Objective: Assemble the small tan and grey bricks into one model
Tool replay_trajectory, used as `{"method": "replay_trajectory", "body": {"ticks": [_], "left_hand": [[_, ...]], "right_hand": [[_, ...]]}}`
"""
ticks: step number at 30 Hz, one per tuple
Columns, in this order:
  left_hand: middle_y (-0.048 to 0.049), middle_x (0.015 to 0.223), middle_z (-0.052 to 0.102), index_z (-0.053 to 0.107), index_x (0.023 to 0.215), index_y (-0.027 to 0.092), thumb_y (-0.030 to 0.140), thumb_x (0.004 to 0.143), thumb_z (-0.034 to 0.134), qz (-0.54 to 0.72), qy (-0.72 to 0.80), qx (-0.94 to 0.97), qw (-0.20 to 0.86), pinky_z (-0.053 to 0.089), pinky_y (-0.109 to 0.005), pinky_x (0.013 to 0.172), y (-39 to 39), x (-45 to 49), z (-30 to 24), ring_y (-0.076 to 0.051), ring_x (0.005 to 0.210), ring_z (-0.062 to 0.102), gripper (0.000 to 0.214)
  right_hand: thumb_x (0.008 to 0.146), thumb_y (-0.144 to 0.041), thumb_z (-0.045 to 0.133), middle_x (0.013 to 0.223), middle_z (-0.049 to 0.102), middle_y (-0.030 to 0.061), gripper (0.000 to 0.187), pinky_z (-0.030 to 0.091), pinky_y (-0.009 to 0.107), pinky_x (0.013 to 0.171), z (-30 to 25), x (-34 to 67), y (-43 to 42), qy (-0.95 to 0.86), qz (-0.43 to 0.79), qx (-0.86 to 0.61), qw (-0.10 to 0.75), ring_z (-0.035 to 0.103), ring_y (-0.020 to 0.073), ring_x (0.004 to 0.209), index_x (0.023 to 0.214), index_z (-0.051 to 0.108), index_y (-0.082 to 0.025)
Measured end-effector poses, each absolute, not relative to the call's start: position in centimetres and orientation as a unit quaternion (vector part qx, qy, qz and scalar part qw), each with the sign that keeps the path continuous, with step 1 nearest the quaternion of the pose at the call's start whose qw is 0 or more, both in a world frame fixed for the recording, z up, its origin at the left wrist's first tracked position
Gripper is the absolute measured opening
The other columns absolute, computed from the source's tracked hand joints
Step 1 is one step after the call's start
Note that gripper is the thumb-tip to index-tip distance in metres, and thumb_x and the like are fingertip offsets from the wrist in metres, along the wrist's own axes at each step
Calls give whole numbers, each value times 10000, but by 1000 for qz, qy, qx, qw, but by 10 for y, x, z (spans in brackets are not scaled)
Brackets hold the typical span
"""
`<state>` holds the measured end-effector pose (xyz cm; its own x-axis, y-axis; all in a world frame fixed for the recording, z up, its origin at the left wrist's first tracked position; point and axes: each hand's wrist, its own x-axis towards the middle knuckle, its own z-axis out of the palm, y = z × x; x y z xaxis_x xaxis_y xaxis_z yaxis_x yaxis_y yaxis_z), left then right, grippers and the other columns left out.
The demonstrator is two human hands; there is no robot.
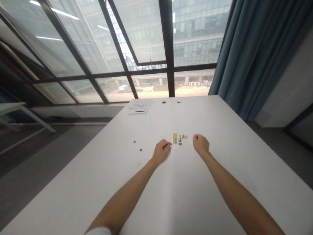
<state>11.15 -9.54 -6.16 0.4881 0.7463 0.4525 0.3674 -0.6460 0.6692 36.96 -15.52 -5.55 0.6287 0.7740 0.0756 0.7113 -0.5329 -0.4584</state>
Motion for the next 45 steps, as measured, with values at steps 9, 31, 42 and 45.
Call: {"method": "replay_trajectory", "body": {"ticks": [9,31,42,45], "left_hand": [[0,731,558,756,908,186,143,873,530,376,343,827,239,392,-251,658,-99,113,-58,-129,675,511,233],[-162,1076,757,787,985,188,281,826,639,110,755,640,91,524,-363,787,4,-55,-6,-330,1035,687,237],[-140,951,779,790,870,185,302,802,711,94,712,681,145,509,-304,748,9,-50,-20,-275,936,718,157],[-143,969,776,790,876,185,281,789,719,100,709,686,132,502,-306,760,8,-50,-19,-283,957,711,148]], "right_hand": [[1012,-405,329,913,737,112,490,317,266,632,-55,369,-155,-426,65,-875,218,615,176,765,935,759,-183],[1005,-410,355,895,732,110,465,308,267,625,-58,372,-154,-434,63,-872,220,618,187,757,914,758,-196],[1012,-414,355,935,739,123,471,334,267,643,-56,370,-155,-433,64,-875,209,638,196,796,952,768,-194],[1011,-412,359,934,743,122,466,329,271,636,-56,370,-154,-431,65,-876,206,640,195,793,947,765,-191]]}}
